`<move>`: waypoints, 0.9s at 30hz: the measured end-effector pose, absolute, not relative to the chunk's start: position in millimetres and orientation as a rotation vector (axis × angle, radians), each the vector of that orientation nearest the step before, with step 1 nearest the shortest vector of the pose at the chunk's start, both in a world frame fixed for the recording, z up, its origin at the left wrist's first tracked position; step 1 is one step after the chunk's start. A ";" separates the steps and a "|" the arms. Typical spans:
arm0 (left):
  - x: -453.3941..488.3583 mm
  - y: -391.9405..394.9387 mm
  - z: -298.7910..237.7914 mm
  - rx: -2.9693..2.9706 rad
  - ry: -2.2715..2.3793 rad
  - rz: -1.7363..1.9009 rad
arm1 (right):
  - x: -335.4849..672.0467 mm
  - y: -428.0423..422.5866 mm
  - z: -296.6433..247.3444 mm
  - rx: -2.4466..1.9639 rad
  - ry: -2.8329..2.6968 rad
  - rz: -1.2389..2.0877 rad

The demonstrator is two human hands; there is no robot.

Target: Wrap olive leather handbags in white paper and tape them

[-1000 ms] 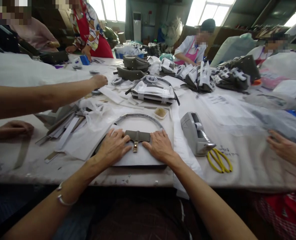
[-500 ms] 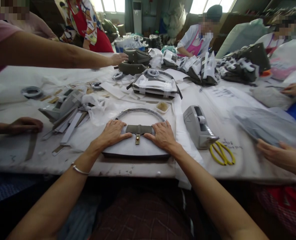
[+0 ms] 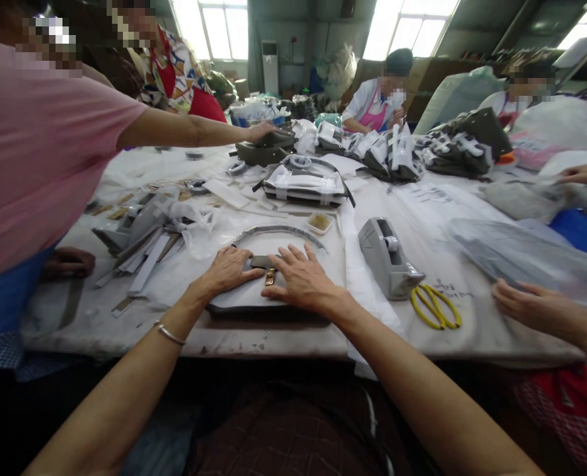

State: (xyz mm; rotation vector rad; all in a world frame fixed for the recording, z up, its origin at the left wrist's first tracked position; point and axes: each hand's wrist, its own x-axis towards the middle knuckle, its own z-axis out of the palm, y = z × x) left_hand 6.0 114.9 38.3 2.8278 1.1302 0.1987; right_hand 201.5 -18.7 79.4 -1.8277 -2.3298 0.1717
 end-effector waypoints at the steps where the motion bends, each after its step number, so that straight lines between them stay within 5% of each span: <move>1: 5.8 115.6 36.7 2.825 1.128 0.214 | 200.6 -20.6 71.3 -1.831 -2.338 0.210; 13: -1.4 68.2 57.6 3.006 0.819 0.633 | 204.9 -27.7 34.6 -1.798 -2.293 0.226; 22: -3.8 17.2 7.8 3.140 0.658 0.505 | 224.2 -22.4 57.0 -1.739 -2.238 0.497; 27: -5.6 10.1 11.6 3.158 0.585 0.749 | 231.6 -31.4 48.5 -1.777 -2.256 0.322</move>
